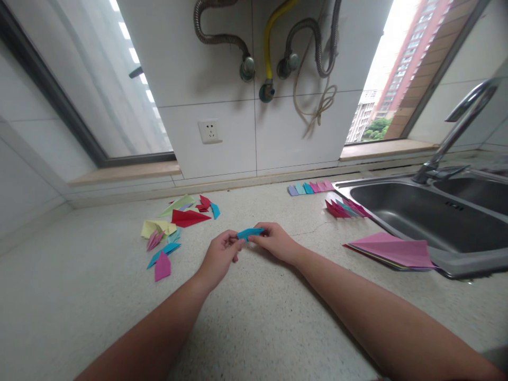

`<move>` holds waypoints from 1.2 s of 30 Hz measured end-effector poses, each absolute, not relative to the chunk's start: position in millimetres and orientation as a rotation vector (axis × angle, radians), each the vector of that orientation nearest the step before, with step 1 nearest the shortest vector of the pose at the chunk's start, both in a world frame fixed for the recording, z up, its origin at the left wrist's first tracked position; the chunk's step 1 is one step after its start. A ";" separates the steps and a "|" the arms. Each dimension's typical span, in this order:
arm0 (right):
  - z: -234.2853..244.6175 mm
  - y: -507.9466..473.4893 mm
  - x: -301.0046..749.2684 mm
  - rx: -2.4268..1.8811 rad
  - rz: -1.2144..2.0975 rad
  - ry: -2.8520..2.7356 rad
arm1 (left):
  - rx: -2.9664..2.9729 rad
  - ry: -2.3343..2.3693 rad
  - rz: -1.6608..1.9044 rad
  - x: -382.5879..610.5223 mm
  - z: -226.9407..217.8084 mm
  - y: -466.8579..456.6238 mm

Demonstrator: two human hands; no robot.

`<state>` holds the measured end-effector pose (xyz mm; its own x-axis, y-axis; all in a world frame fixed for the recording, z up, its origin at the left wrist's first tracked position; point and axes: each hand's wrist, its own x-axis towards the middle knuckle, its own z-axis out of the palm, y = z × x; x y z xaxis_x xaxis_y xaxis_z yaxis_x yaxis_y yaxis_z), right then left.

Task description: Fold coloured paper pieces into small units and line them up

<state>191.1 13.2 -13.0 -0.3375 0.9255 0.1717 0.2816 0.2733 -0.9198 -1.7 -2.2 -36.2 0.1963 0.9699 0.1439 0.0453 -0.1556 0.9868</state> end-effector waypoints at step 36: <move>-12.2 15.0 188.7 -0.772 1.291 -1.447 | 1.284 0.853 1.036 -2.8 -30.8 -5.1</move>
<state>188.7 15.0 -12.2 -0.2898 0.9207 0.2614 -0.1550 0.2243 -0.9621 -2.8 -5.1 -30.8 0.3306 0.9422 0.0543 -0.1276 -0.0123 0.9917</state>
